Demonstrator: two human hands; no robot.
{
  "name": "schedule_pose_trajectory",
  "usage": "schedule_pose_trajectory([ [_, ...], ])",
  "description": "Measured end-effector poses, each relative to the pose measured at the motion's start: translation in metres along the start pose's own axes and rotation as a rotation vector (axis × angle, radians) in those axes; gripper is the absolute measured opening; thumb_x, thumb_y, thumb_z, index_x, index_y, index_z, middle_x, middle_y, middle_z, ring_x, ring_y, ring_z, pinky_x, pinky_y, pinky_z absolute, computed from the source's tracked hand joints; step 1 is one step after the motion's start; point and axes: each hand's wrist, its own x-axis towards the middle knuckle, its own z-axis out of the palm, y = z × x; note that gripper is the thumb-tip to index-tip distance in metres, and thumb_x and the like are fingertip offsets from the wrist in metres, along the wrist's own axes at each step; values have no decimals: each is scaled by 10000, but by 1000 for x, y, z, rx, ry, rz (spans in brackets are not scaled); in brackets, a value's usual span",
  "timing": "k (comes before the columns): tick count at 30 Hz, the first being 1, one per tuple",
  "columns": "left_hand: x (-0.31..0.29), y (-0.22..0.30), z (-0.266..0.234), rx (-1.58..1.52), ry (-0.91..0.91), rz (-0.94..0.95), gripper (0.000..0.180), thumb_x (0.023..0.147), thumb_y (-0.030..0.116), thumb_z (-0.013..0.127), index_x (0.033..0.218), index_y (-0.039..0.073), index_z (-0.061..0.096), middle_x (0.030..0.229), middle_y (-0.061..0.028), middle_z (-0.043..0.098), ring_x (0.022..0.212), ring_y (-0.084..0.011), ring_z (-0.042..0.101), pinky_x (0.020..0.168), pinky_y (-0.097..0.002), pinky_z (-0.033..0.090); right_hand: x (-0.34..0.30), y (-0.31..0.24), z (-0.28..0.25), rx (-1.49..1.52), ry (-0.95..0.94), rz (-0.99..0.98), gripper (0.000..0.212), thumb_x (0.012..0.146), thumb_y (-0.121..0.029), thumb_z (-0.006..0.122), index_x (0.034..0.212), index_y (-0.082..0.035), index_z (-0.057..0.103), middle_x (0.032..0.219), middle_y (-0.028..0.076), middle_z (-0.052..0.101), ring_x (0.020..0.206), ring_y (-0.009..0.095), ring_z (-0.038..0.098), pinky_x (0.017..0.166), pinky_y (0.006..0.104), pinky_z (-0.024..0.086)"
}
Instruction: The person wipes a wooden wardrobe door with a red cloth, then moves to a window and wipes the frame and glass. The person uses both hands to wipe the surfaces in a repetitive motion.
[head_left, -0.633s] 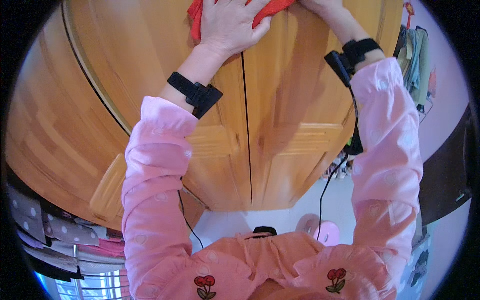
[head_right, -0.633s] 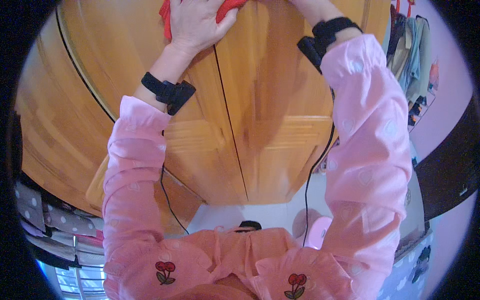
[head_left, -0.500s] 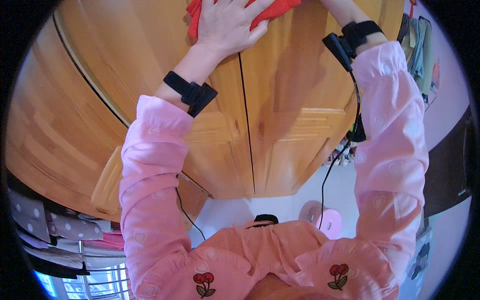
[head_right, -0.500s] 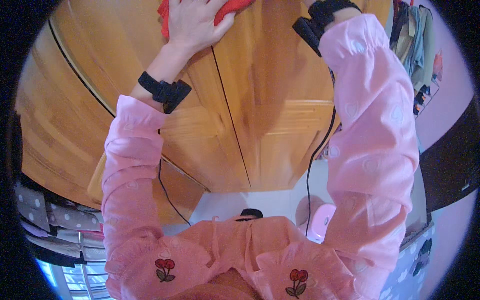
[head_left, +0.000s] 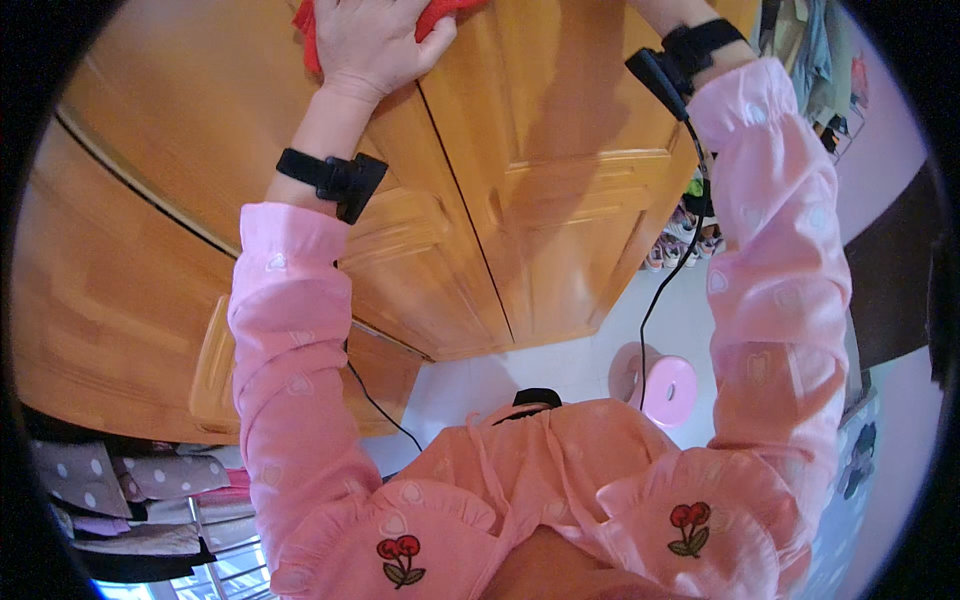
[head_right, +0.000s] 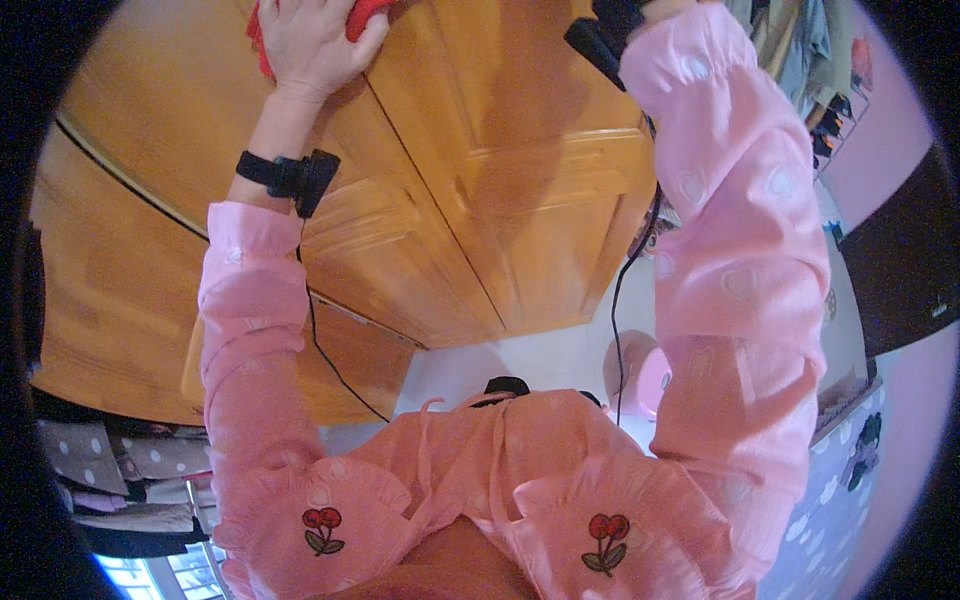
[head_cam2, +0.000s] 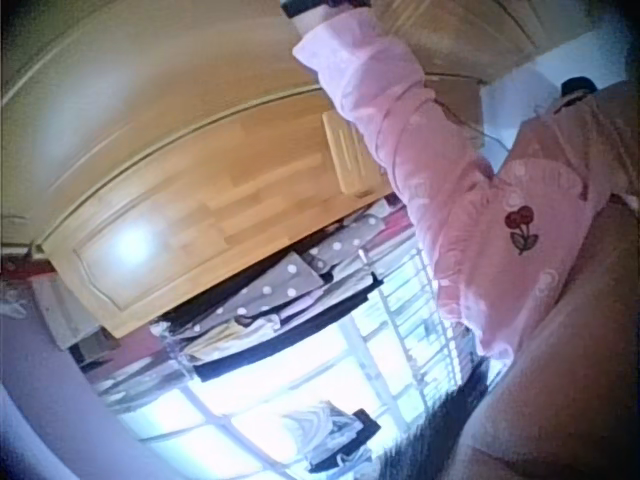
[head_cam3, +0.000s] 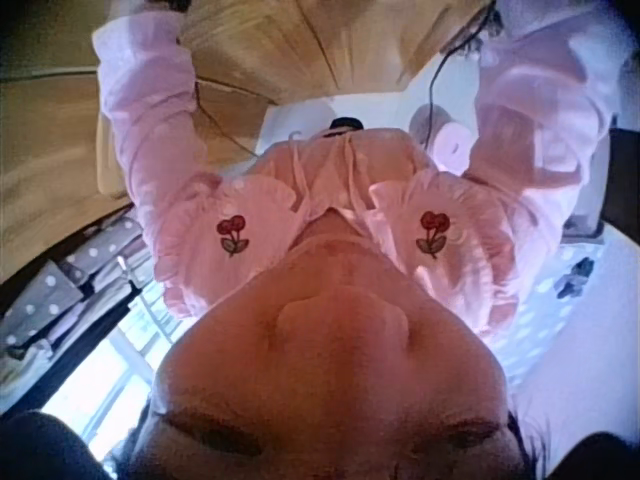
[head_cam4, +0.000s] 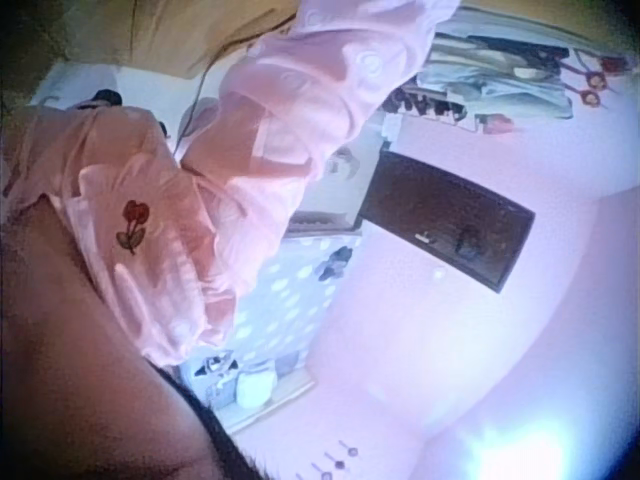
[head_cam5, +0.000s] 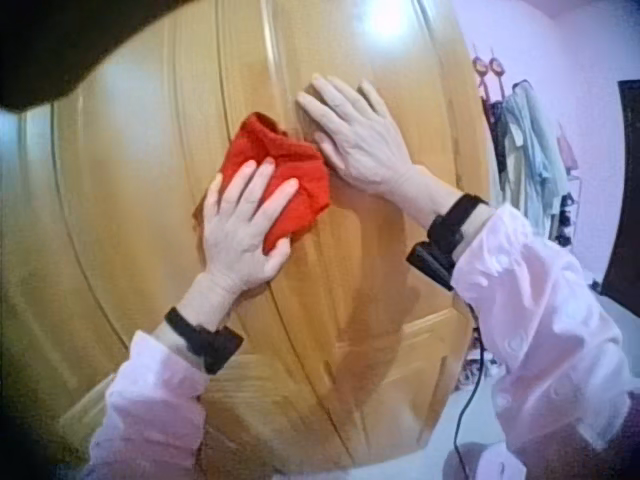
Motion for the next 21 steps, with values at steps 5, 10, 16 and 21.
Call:
schedule_pose_trajectory([
  [5, -3, 21, 7, 21, 6, -81, 768, 737, 303, 722, 1477, 211, 537, 1599, -144, 420, 1483, -343, 361, 1207, -594, 234, -69, -15, -34, -28, -152, 156, 652, 940, -233, 606, 1556, -120, 426, 1624, 150, 373, 1511, 322, 331, 1234, 540, 216],
  [10, -8, 51, 18, -28, -79, -53, 784, 731, 317, 746, 1480, 230, 532, 1608, -143, 404, 1490, -339, 349, 1195, -635, 227, -90, -27, -35, -4, -191, 244, 665, 933, -244, 608, 1563, -133, 425, 1638, 139, 364, 1524, 306, 321, 1246, 525, 192],
  [16, -23, 86, 37, -29, -125, 20, 752, 773, 402, 736, 1489, 394, 506, 1610, -6, 423, 1463, -216, 388, 1200, -565, 228, -89, -25, -35, -2, -175, 254, 603, 985, -291, 558, 1557, -140, 442, 1634, 119, 384, 1520, 284, 339, 1239, 511, 201],
  [21, -28, 90, 39, -36, -138, 47, 742, 772, 399, 736, 1483, 390, 524, 1616, -6, 417, 1472, -219, 382, 1213, -556, 211, -92, -24, -34, 21, -173, 259, 577, 1005, -300, 540, 1558, -165, 448, 1624, 118, 402, 1515, 279, 349, 1235, 504, 208],
])
